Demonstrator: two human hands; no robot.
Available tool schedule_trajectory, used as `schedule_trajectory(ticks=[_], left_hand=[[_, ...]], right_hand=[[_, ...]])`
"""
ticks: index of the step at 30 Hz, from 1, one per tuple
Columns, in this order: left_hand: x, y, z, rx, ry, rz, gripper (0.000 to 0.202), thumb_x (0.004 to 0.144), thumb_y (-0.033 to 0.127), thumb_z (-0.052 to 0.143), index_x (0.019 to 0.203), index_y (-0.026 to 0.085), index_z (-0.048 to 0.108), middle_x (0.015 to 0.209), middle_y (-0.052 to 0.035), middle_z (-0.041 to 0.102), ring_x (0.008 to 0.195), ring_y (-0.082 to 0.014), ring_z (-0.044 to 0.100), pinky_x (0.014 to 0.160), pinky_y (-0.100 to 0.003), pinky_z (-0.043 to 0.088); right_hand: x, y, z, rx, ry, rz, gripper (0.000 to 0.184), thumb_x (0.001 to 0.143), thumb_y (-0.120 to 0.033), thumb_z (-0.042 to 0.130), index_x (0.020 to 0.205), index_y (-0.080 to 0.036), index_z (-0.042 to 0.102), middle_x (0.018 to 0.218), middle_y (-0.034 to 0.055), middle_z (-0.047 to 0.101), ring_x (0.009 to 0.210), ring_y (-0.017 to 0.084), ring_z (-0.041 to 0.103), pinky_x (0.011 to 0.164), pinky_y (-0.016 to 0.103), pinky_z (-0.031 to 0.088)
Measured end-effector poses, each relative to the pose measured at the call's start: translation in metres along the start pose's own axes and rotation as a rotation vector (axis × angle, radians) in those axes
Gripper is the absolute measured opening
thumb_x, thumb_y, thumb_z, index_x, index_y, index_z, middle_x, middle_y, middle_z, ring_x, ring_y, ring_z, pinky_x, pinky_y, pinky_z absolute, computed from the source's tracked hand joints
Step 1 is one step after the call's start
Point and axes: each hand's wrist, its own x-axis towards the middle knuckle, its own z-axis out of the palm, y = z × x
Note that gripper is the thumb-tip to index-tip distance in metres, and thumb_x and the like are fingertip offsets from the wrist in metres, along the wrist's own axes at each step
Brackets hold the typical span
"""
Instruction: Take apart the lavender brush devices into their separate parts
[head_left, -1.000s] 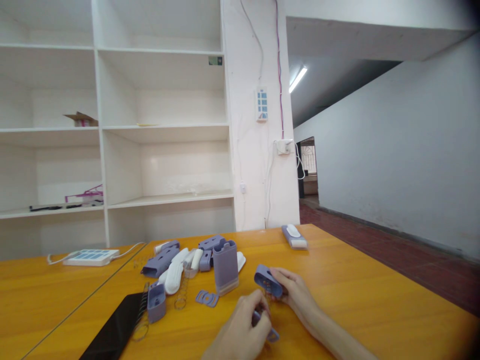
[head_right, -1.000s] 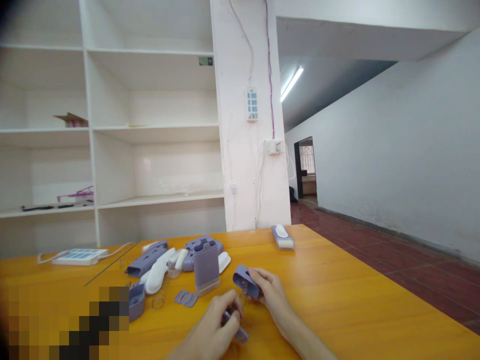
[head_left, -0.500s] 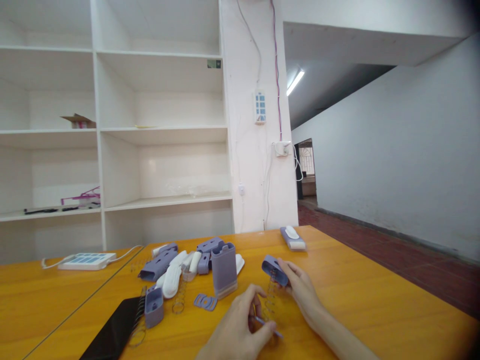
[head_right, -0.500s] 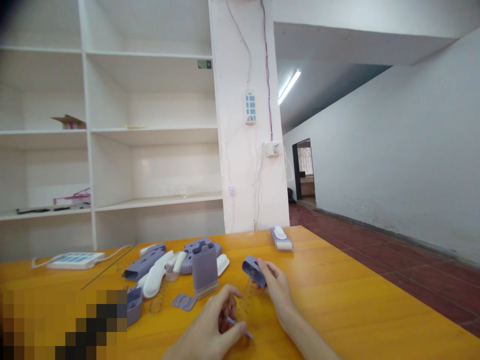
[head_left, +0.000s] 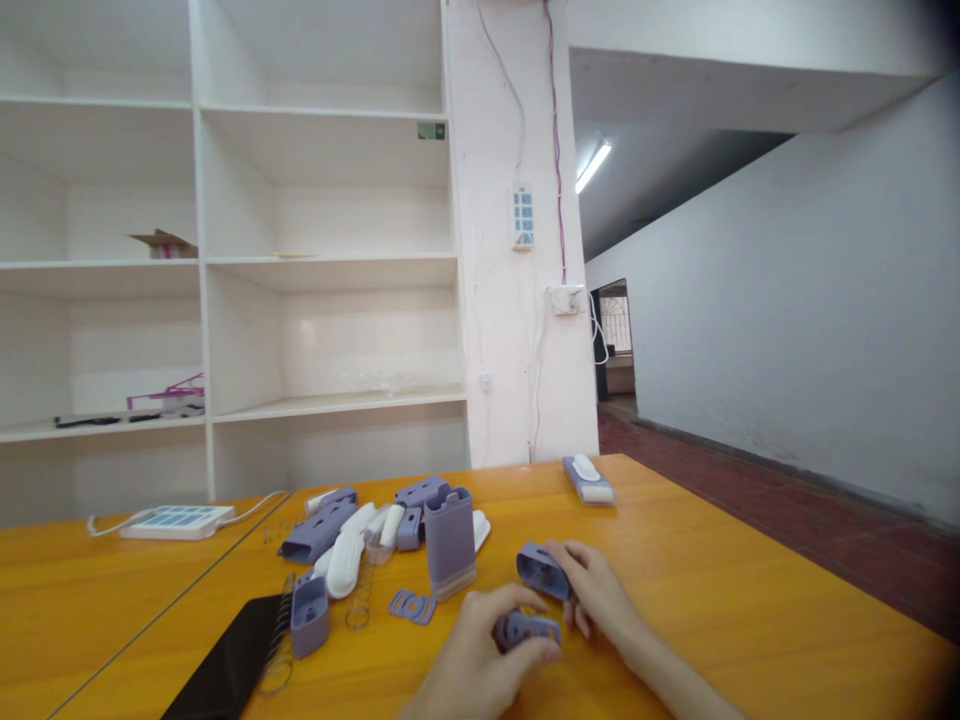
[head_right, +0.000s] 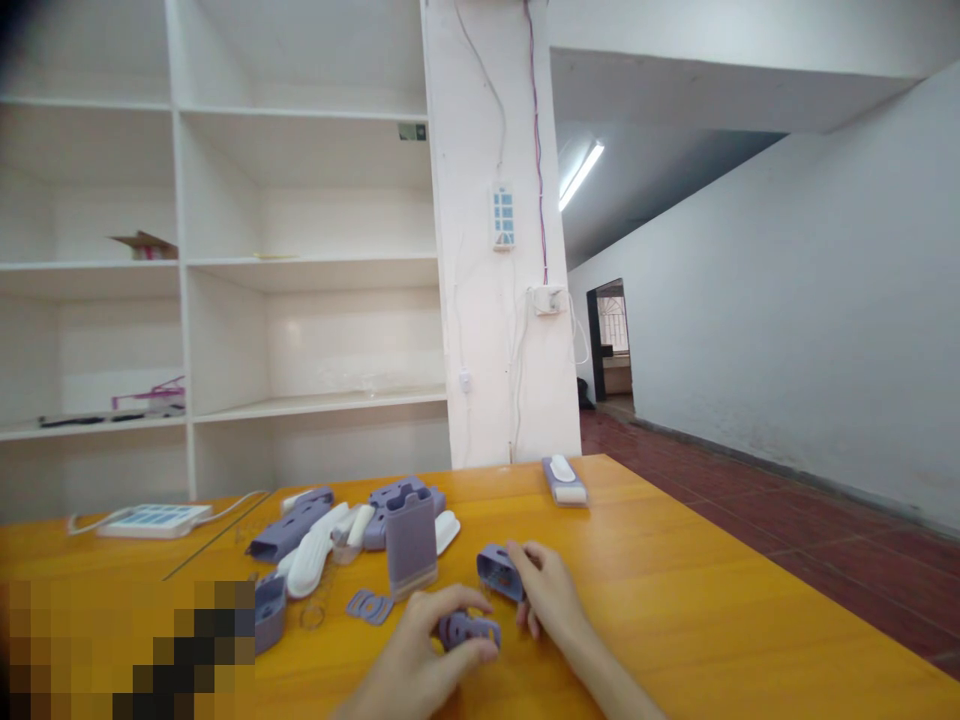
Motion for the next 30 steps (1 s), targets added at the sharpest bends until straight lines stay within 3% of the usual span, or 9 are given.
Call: schedule_trajectory(ticks=[2,5,7,11,15,18,21,26,30], left_hand=[[0.002,0.001,0.004,-0.132,0.038,-0.075,0.028,0.078,0.036,0.077,0.101,0.021,0.076,0.083,-0.0029,0.07,0.07,-0.0174,0.063,0.063,-0.025,0.051],[0.007,-0.002,0.009,-0.348,0.067,-0.104,0.039,0.082,0.05,0.071,0.101,0.016,0.069,0.055,0.005,0.058,0.036,-0.0075,0.042,0.035,-0.018,0.031],[0.01,-0.003,0.009,-0.434,0.086,-0.071,0.046,0.084,0.057,0.068,0.1,0.014,0.066,0.048,0.0067,0.054,0.03,-0.0052,0.035,0.031,-0.016,0.025],[0.015,-0.005,0.002,-0.548,0.074,-0.01,0.051,0.089,0.062,0.062,0.101,0.013,0.063,0.051,0.0028,0.061,0.029,-0.0052,0.042,0.031,-0.015,0.025],[0.017,-0.004,-0.005,-0.674,0.04,0.054,0.054,0.092,0.063,0.057,0.115,0.014,0.057,0.058,0.0004,0.066,0.031,-0.0068,0.049,0.032,-0.015,0.029],[0.016,-0.003,-0.007,-0.725,0.011,0.086,0.05,0.093,0.061,0.058,0.116,0.016,0.054,0.061,0.0007,0.067,0.032,-0.0067,0.05,0.033,-0.014,0.032],[0.015,-0.004,-0.006,-0.719,0.005,0.101,0.044,0.093,0.059,0.06,0.104,0.016,0.057,0.06,0.0016,0.064,0.033,-0.0055,0.048,0.033,-0.014,0.033],[0.018,-0.013,-0.002,-0.666,0.047,0.114,0.045,0.093,0.059,0.06,0.099,0.014,0.061,0.059,-0.0005,0.065,0.032,-0.0045,0.047,0.033,-0.013,0.031],[0.019,-0.014,-0.002,-0.648,0.045,0.123,0.046,0.093,0.059,0.058,0.099,0.014,0.061,0.058,-0.0008,0.066,0.031,-0.0043,0.045,0.033,-0.014,0.029]], right_hand=[[-0.004,0.0,0.002,-0.115,-0.013,-0.066,0.043,0.079,-0.06,0.07,0.067,-0.019,0.064,0.032,-0.0051,0.051,0.019,0.014,0.046,0.02,0.017,0.019],[-0.009,-0.002,0.002,-0.255,-0.017,-0.185,0.044,0.084,-0.06,0.063,0.067,-0.02,0.064,0.043,-0.0045,0.058,0.022,0.011,0.045,0.022,0.018,0.022],[-0.012,-0.006,0.001,-0.321,-0.016,-0.274,0.042,0.088,-0.058,0.06,0.069,-0.02,0.065,0.056,-0.0022,0.065,0.028,0.01,0.048,0.027,0.02,0.029],[-0.021,-0.019,-0.001,-0.424,-0.005,-0.448,0.028,0.089,-0.046,0.065,0.075,-0.023,0.07,0.072,0.0021,0.07,0.06,0.018,0.062,0.055,0.026,0.048],[-0.042,-0.033,-0.001,-0.571,-0.073,-0.724,0.015,0.096,-0.033,0.058,0.101,-0.025,0.07,0.095,0.0053,0.069,0.07,0.018,0.062,0.068,0.029,0.05],[-0.058,-0.04,0.001,-0.59,-0.206,-0.852,0.026,0.097,-0.026,0.056,0.122,-0.027,0.063,0.115,0.0092,0.064,0.081,0.02,0.065,0.074,0.03,0.053],[-0.062,-0.039,0.006,-0.607,-0.262,-0.859,0.028,0.096,-0.022,0.053,0.122,-0.027,0.062,0.119,0.0096,0.061,0.09,0.022,0.065,0.081,0.031,0.053],[-0.039,-0.024,0.004,-0.629,-0.044,-0.681,0.025,0.099,-0.033,0.05,0.116,-0.023,0.065,0.118,0.0102,0.06,0.102,0.025,0.062,0.086,0.034,0.052],[-0.025,-0.011,-0.005,-0.672,-0.084,-0.543,0.033,0.096,-0.045,0.055,0.116,-0.022,0.067,0.112,0.0095,0.065,0.098,0.025,0.062,0.088,0.037,0.051]])
